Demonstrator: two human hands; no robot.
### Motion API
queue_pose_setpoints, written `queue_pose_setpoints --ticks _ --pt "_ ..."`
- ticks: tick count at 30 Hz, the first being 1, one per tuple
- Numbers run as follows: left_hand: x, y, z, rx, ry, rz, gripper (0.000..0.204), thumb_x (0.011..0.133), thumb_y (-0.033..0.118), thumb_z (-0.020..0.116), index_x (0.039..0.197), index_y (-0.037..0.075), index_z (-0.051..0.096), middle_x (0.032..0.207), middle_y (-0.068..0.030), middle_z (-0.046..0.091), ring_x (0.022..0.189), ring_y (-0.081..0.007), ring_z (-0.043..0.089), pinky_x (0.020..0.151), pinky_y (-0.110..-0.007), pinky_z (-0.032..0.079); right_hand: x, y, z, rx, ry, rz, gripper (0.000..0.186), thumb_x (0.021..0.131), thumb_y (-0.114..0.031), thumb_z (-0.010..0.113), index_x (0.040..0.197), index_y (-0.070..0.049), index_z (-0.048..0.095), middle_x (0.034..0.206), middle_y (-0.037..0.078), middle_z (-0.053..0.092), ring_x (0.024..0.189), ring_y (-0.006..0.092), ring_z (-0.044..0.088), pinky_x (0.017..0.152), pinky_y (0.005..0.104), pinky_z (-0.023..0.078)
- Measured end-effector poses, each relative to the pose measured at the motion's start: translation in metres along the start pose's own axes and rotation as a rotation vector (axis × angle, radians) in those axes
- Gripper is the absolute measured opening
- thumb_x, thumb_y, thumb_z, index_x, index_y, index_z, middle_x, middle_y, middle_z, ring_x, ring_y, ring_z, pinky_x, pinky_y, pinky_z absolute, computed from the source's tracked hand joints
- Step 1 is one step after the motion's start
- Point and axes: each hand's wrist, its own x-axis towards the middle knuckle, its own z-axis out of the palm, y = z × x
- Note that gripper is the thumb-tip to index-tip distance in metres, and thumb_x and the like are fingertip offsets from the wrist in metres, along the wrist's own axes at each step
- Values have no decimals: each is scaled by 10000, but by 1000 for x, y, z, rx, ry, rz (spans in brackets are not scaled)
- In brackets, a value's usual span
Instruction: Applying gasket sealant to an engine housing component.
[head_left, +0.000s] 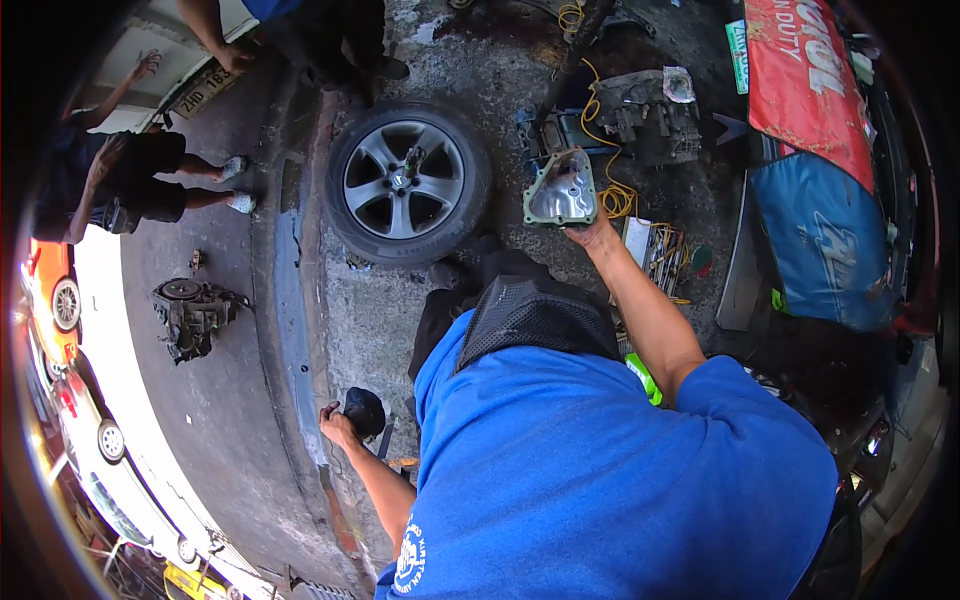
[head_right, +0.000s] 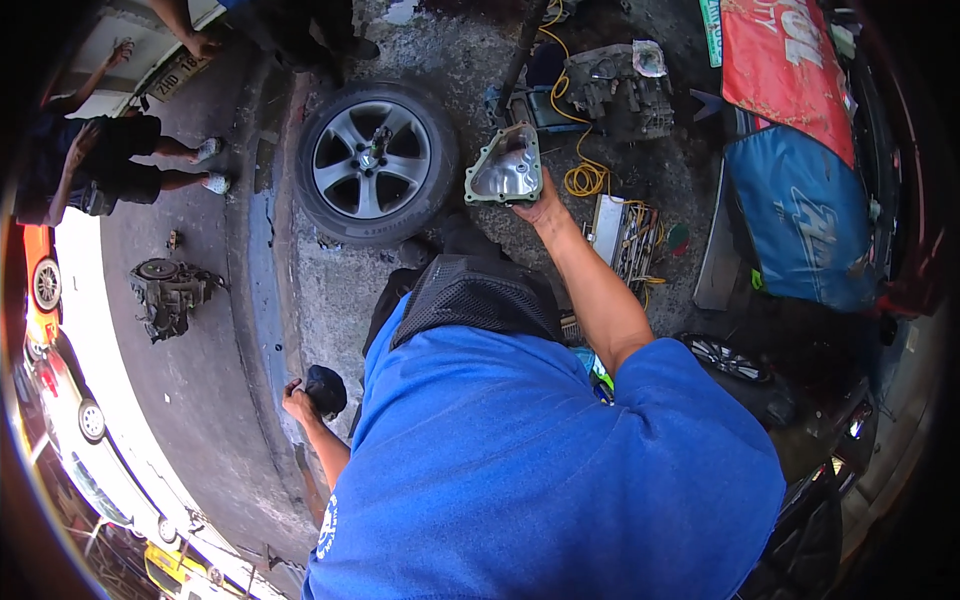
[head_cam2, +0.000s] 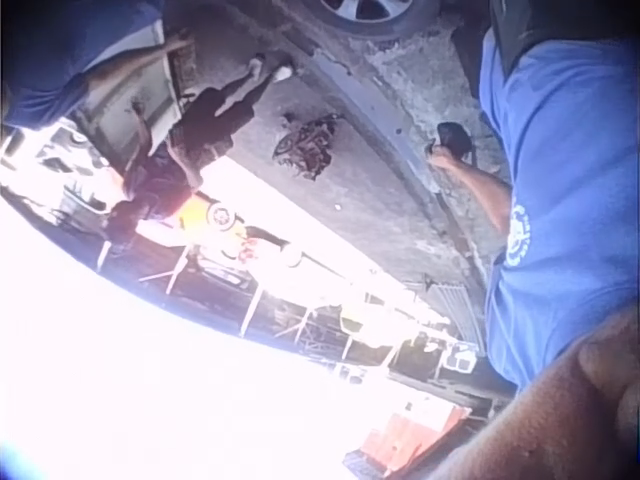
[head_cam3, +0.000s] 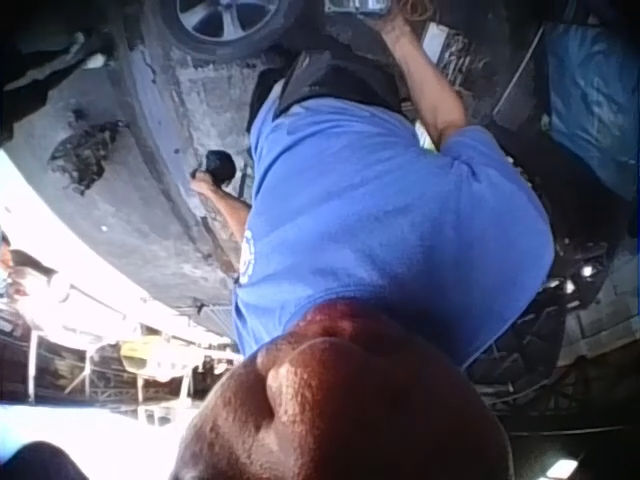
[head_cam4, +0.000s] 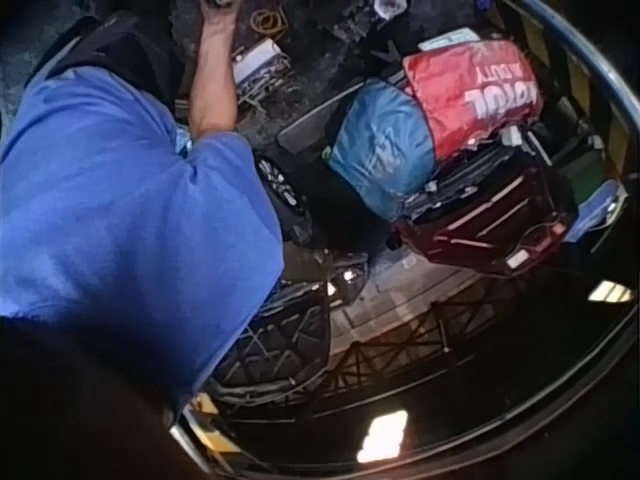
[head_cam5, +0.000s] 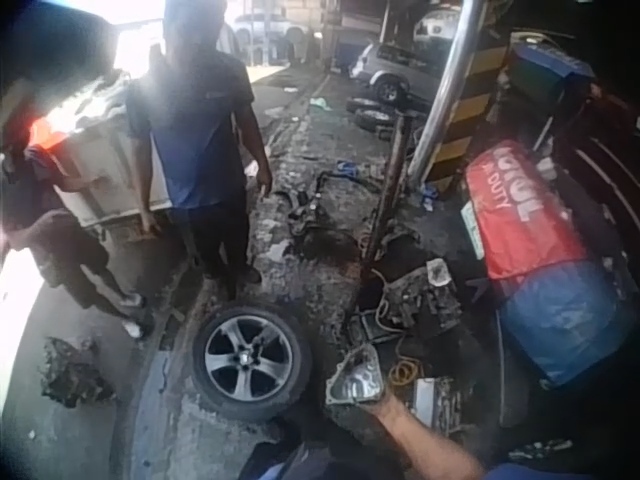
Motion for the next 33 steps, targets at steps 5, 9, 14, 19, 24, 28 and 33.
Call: queue_pose_setpoints --ticks 5,9,14,19,24,28,33 --pt "-68 -4 0 99 27 -72 407 620 -27 429 865 -3 753 898 -264 695 890 -374 658 894 -426 496 16 -1 15 2 -102 59 292 1003 -190 516 1213 -18 622 1124 145 701 1013 289 704 907 440 589" --pt "-123 -22 7 -48 24 -209 381 688 -52 420 892 -21 741 828 -159 689 773 -258 639 775 -354 517 38 7 36 -11 -4 114 242 992 -166 518 1134 -23 652 1056 134 714 951 271 715 863 440 599" --pt "-172 -89 4 -379 70 -497 355 718 -73 429 851 4 749 851 -143 698 838 -246 624 829 -350 493 81 52 65 -82 -229 253 352 1018 -272 494 1231 -25 626 1159 170 695 1051 340 691 963 510 553" --pt "-169 -102 38 -280 68 -628 328 749 -87 450 821 11 756 841 -117 711 818 -235 641 830 -333 491 98 104 105 -194 -187 271 352 1015 -327 501 1186 -59 650 1133 150 701 1042 340 682 960 506 546" --pt "-118 -103 30 -209 95 -718 344 761 -60 472 852 67 779 869 -177 723 882 -276 685 833 -343 504 139 154 137 -154 -475 387 440 1040 -354 436 1326 -48 573 1303 176 624 1231 414 561 1089 577 426" --pt "-78 -138 -16 -375 190 -794 345 763 -50 470 865 73 776 888 -199 723 914 -321 689 880 -364 498 174 227 173 -128 -569 413 434 1036 -358 459 1377 -99 534 1336 164 601 1266 379 546 1091 546 442" --pt "-23 -189 -76 -342 303 -520 308 736 -23 474 855 40 751 841 -148 713 795 -256 642 832 -363 500 172 320 246 -651 -732 22 408 988 -304 556 1306 -50 580 1259 170 644 1179 360 621 1041 510 503"
